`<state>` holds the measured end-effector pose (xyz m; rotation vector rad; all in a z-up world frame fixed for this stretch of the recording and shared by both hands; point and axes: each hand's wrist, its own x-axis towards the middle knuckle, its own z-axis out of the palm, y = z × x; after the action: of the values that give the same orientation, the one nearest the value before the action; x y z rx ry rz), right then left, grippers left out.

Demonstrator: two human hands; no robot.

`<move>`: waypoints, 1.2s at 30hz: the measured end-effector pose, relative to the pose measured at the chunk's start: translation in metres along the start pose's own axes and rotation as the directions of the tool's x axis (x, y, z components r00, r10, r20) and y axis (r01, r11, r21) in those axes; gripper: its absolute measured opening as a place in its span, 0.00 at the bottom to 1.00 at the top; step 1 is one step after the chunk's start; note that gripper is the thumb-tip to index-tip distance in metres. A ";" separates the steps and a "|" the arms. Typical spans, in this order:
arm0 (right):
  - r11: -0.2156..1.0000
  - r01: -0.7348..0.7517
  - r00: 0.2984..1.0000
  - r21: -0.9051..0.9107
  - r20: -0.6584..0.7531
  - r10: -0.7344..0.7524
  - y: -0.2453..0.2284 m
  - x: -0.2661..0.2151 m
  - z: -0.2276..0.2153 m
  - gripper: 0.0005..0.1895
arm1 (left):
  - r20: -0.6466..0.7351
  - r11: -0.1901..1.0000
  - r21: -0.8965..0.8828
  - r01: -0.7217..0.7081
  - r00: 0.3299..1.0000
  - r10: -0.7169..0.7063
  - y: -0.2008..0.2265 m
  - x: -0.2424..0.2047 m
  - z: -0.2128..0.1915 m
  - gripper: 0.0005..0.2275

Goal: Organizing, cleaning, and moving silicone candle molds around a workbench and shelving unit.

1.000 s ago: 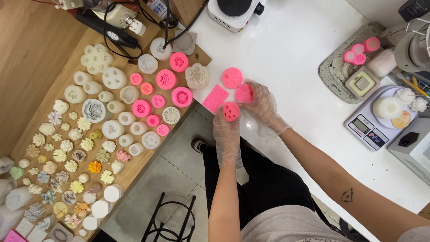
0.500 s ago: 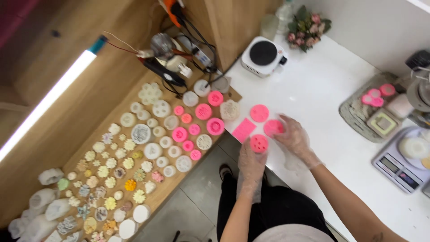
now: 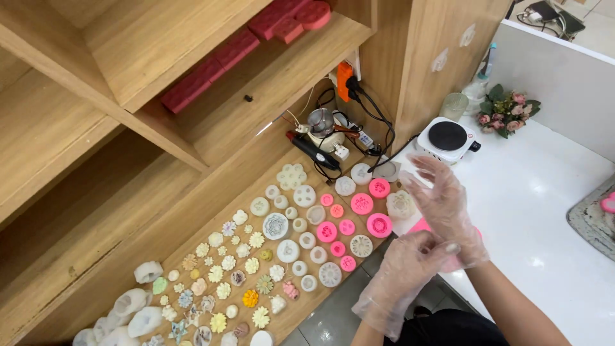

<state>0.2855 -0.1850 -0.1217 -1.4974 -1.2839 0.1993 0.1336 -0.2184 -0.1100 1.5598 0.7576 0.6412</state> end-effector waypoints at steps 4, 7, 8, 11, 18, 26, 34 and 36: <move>0.958 0.042 0.999 0.282 -0.015 -0.039 -0.003 0.019 0.046 0.25 | 0.039 0.977 -0.186 -0.099 0.993 0.108 0.002 -0.005 -0.026 0.16; 0.973 -0.039 0.993 0.229 0.119 0.012 -0.036 0.034 0.047 0.26 | 0.000 0.971 -0.103 -0.214 0.977 0.215 0.013 -0.012 -0.044 0.14; 0.973 -0.037 0.994 0.226 0.110 0.012 -0.046 0.039 0.052 0.26 | 0.008 0.971 -0.103 -0.218 0.976 0.220 0.013 -0.009 -0.048 0.14; 0.742 -0.462 0.882 0.486 0.335 0.331 -0.067 0.056 0.069 0.28 | -0.078 0.941 0.022 -0.339 0.937 0.340 0.019 -0.005 -0.066 0.14; 0.944 -0.101 0.990 0.313 0.125 0.064 -0.135 0.141 0.098 0.27 | -0.165 0.895 -0.041 -0.445 0.886 0.433 0.010 0.025 -0.121 0.08; 0.878 0.210 0.978 -0.430 0.106 -0.181 -0.081 0.264 0.169 0.44 | -0.284 0.839 -0.199 -0.506 0.849 0.444 0.060 0.023 -0.160 0.09; 0.624 0.166 0.986 -0.764 0.107 -0.131 -0.111 0.292 0.194 0.54 | -0.300 0.878 0.052 -0.476 0.831 0.469 0.068 0.033 -0.176 0.09; 0.656 0.178 0.984 -0.733 0.120 -0.133 -0.083 0.313 0.205 0.53 | -0.312 0.880 0.024 -0.475 0.832 0.458 0.053 0.043 -0.171 0.08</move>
<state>0.2179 0.1664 0.0164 -2.0550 -1.6369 -0.4733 0.0353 -0.0805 -0.0377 1.6243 0.5752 1.2854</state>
